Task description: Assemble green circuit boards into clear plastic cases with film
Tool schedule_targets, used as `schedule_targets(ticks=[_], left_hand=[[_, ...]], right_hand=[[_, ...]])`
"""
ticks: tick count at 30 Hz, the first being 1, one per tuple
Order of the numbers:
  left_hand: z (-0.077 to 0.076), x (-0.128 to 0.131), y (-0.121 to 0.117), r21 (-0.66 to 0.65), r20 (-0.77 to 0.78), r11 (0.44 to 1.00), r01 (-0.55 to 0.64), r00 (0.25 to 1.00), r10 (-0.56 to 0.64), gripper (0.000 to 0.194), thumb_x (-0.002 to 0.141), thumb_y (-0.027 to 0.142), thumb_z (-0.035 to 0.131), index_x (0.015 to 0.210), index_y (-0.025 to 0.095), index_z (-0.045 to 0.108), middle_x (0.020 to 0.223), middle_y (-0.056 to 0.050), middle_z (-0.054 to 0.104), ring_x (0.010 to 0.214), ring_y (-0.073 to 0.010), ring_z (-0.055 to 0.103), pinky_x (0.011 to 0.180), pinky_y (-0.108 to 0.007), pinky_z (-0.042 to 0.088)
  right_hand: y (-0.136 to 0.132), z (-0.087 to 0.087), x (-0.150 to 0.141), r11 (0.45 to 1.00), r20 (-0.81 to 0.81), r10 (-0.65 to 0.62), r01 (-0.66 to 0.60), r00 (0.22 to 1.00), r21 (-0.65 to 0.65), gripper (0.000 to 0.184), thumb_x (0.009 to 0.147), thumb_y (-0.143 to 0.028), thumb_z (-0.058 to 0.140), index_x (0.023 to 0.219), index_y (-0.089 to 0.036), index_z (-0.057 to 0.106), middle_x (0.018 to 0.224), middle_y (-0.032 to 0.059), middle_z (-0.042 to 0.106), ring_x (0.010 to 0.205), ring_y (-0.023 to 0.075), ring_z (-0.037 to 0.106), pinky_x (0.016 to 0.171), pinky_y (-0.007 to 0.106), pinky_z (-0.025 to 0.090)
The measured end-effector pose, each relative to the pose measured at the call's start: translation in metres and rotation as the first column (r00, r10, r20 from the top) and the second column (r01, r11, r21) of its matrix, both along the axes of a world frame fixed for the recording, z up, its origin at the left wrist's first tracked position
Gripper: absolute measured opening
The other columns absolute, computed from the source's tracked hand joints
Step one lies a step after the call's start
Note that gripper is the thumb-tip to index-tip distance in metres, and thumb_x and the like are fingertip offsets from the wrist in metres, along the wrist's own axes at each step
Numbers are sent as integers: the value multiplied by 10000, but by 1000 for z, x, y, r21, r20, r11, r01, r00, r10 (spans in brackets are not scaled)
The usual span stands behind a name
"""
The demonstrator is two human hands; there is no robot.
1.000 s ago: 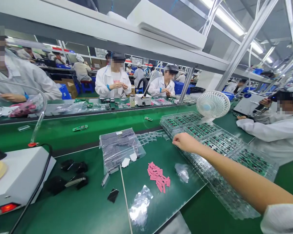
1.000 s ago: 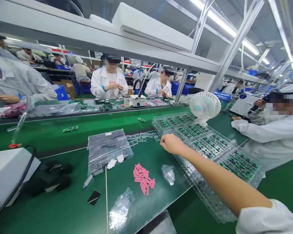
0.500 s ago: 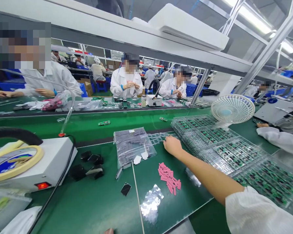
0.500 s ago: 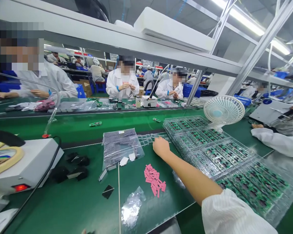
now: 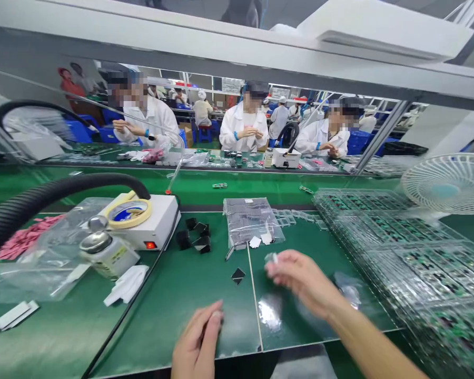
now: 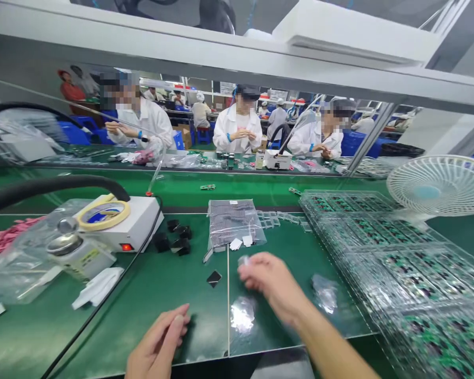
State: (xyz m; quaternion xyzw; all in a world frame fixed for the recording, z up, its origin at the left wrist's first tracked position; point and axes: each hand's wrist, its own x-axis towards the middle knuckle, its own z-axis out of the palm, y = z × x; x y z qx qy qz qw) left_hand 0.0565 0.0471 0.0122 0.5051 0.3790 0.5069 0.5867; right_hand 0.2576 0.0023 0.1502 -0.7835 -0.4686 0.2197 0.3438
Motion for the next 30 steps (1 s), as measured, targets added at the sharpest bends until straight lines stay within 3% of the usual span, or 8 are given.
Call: schedule_targets(ticks=[2, 4, 6, 12, 20, 25, 27, 30], left_hand=[[8, -5, 2, -153, 176, 973, 175, 973, -147, 409, 755, 504, 614, 1068, 246, 669, 1076, -56, 678, 879, -201, 608, 786, -282, 461], [14, -9, 2, -227, 369, 904, 363, 891, -265, 443, 788, 485, 588, 1155, 237, 625, 1166, -69, 655, 1057, -226, 577, 924, -309, 428], [18, -13, 1, -246, 513, 835, 492, 798, -318, 418, 841, 441, 532, 1185, 215, 606, 1230, -83, 626, 1212, -248, 489, 1034, -345, 353], [15, -21, 2, -114, 674, 738, 665, 597, -434, 418, 890, 342, 461, 1240, 136, 559, 1241, -135, 613, 1219, -292, 476, 1084, -434, 292], [16, -23, 10, -141, 668, 674, 725, 572, -476, 423, 847, 281, 533, 1226, 96, 566, 1184, -157, 632, 1200, -310, 479, 1091, -444, 269], [15, -23, 9, -168, 660, 698, 696, 605, -445, 330, 823, 285, 579, 1122, 150, 617, 1181, -127, 623, 1088, -241, 542, 988, -359, 390], [13, -23, 10, -170, 685, 741, 650, 619, -386, 237, 818, 331, 590, 1001, 187, 632, 1156, -90, 634, 1027, -201, 568, 923, -316, 433], [12, -22, 15, -250, 553, 847, 469, 787, -272, 238, 771, 369, 653, 923, 197, 588, 968, -53, 681, 907, -163, 603, 831, -269, 464]], right_hand=[[-7, -27, -44, 986, -692, 159, -148, 704, 76, 251, 812, -336, 577, 956, -170, 454, 999, 95, 673, 828, 123, 654, 739, 245, 517], [-10, -48, -75, 978, -919, 186, -155, 347, 139, 238, 816, -278, 584, 961, -146, 449, 954, 108, 671, 781, 114, 654, 687, 213, 504], [-8, -61, -91, 978, -966, 176, -144, 189, 150, 218, 843, -249, 556, 996, -118, 475, 918, 106, 671, 747, 104, 653, 659, 190, 501], [-4, -68, -94, 983, -987, 130, -141, 92, 116, 180, 873, -224, 514, 1008, -107, 490, 895, 111, 679, 742, 114, 666, 674, 197, 525], [-5, -72, -95, 985, -991, 121, -129, 54, 114, 152, 864, -225, 522, 973, -124, 490, 801, 80, 663, 723, 118, 672, 667, 194, 531], [-7, -71, -96, 974, -984, 93, -217, 151, 59, 226, 858, -288, 516, 996, -110, 520, 758, 68, 663, 650, 94, 651, 617, 178, 510], [-4, -71, -90, 970, -890, 113, -243, 442, 3, 294, 856, -402, 501, 927, -118, 527, 769, 75, 667, 603, 94, 623, 557, 183, 479], [7, -68, -72, 990, -173, 141, -142, 975, 5, 319, 850, -461, 465, 801, -155, 539, 770, 61, 645, 649, 131, 580, 604, 261, 464]])
